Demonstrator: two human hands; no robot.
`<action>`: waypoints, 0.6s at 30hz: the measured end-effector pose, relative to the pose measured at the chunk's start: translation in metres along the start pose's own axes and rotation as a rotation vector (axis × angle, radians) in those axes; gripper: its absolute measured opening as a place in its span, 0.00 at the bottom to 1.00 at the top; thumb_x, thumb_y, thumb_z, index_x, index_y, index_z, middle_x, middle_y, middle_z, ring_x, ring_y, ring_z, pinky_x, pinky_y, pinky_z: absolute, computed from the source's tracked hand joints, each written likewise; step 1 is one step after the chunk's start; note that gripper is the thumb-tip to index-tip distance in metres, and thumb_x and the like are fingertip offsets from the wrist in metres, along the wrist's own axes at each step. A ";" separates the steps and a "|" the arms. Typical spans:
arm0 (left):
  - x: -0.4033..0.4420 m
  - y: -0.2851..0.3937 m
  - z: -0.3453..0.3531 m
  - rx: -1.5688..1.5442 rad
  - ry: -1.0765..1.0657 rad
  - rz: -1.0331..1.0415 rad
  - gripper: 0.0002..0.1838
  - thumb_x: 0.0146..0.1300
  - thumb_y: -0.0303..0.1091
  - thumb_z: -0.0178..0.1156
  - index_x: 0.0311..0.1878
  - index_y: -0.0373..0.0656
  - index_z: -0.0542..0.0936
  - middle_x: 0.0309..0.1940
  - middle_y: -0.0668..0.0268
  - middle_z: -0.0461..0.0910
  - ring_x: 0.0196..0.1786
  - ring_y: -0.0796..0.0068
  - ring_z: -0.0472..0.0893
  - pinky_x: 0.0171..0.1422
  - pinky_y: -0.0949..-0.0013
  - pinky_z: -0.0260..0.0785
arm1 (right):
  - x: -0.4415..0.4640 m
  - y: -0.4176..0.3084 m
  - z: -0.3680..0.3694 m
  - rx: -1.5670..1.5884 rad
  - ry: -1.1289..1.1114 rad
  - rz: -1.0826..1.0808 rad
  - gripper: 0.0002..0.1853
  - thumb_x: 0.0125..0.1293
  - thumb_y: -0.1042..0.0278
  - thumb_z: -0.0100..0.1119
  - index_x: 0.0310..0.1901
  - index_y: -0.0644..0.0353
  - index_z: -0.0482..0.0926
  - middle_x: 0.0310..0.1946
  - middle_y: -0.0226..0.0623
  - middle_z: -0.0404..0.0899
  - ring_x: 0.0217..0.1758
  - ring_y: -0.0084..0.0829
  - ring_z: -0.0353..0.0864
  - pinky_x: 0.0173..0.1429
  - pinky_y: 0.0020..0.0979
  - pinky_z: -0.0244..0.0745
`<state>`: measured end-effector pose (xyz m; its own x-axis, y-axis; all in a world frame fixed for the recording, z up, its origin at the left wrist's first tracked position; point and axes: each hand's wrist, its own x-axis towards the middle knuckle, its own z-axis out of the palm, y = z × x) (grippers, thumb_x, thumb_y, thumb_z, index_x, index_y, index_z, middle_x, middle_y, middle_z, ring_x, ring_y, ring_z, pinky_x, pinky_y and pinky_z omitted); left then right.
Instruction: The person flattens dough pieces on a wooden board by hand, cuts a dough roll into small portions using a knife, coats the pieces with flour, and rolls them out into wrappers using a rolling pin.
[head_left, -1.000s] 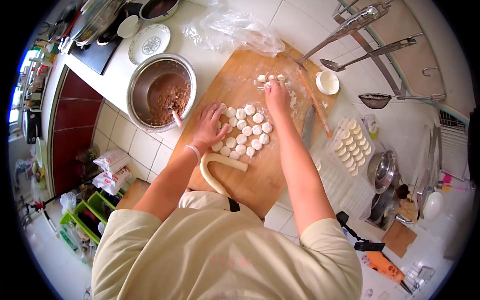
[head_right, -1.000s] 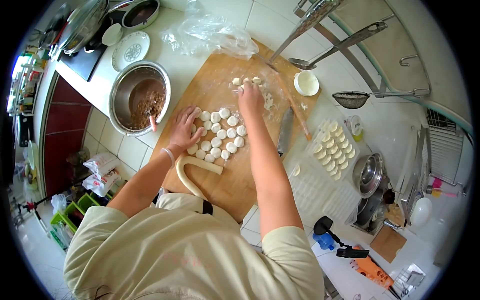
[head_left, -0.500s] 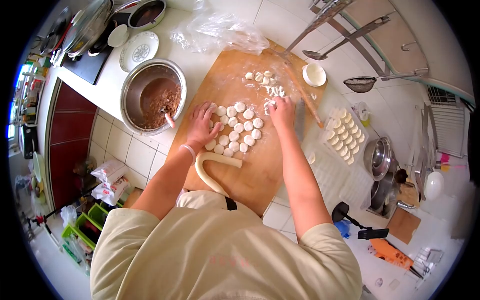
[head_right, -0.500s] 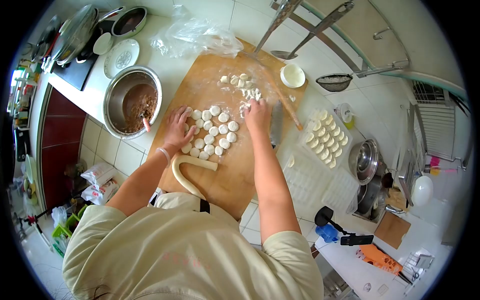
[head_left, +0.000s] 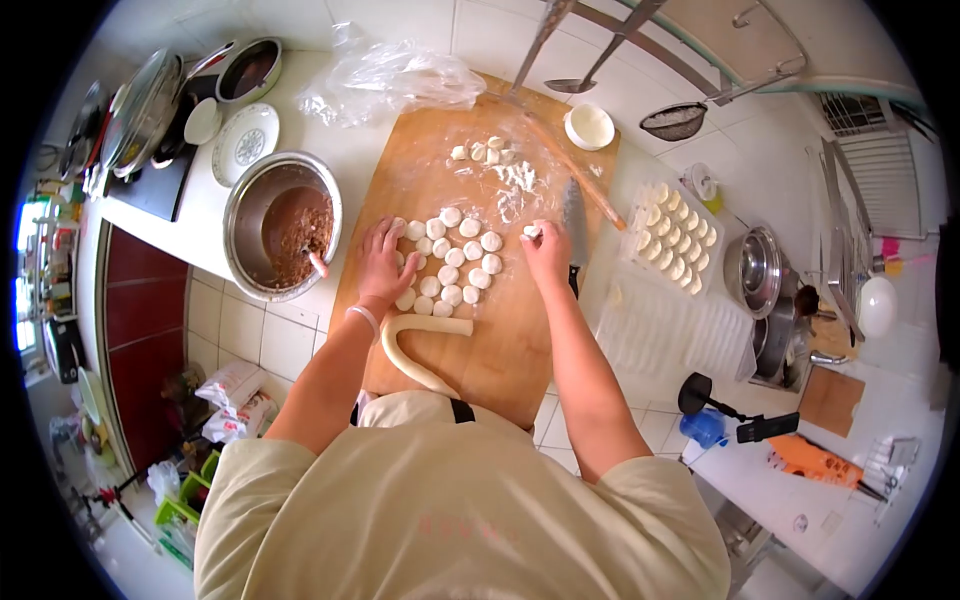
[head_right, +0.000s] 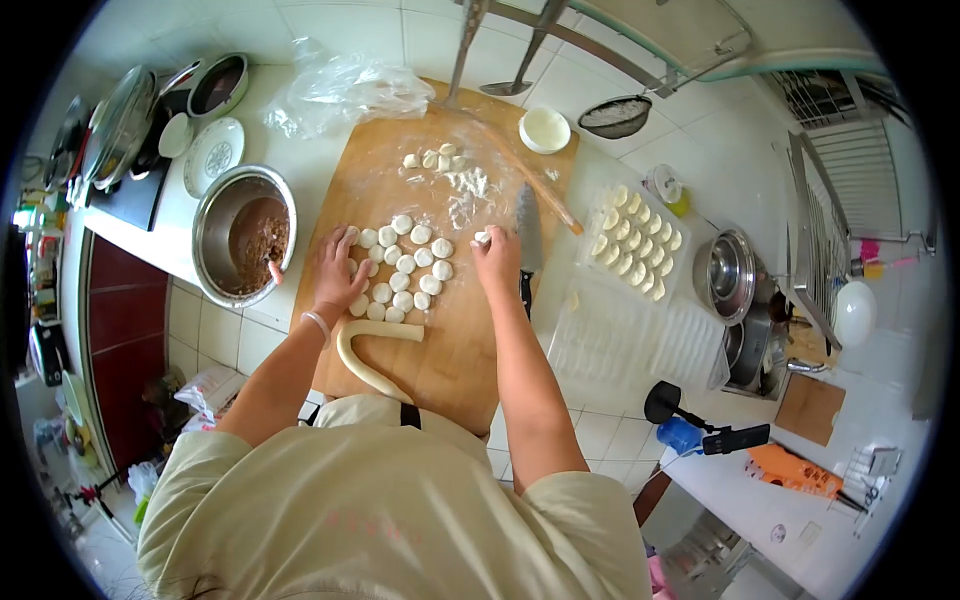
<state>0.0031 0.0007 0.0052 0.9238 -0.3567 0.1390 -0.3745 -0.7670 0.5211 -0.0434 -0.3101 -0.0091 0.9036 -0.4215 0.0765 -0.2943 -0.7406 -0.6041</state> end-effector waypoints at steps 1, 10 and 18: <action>0.002 -0.001 0.000 -0.003 0.007 -0.002 0.31 0.62 0.44 0.64 0.67 0.44 0.71 0.71 0.55 0.67 0.74 0.49 0.62 0.79 0.48 0.51 | -0.002 0.001 0.000 -0.005 0.004 -0.036 0.18 0.55 0.71 0.73 0.48 0.61 0.80 0.43 0.44 0.80 0.50 0.48 0.78 0.55 0.45 0.76; 0.003 -0.003 0.003 0.066 -0.006 0.005 0.32 0.62 0.45 0.64 0.68 0.44 0.70 0.71 0.55 0.67 0.75 0.50 0.62 0.79 0.48 0.51 | 0.008 -0.026 0.003 -0.384 -0.076 -0.216 0.31 0.67 0.58 0.62 0.67 0.66 0.70 0.71 0.49 0.66 0.76 0.48 0.61 0.78 0.46 0.56; 0.006 -0.009 0.005 0.067 0.016 -0.007 0.34 0.61 0.48 0.65 0.67 0.43 0.71 0.70 0.56 0.67 0.75 0.52 0.62 0.80 0.48 0.49 | -0.004 -0.017 0.037 0.061 0.092 -0.137 0.32 0.72 0.59 0.54 0.74 0.64 0.62 0.75 0.51 0.61 0.78 0.52 0.58 0.80 0.51 0.53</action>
<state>0.0119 0.0031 -0.0028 0.9276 -0.3426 0.1492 -0.3716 -0.8037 0.4647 -0.0306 -0.2759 -0.0288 0.9009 -0.3666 0.2322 -0.1479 -0.7625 -0.6299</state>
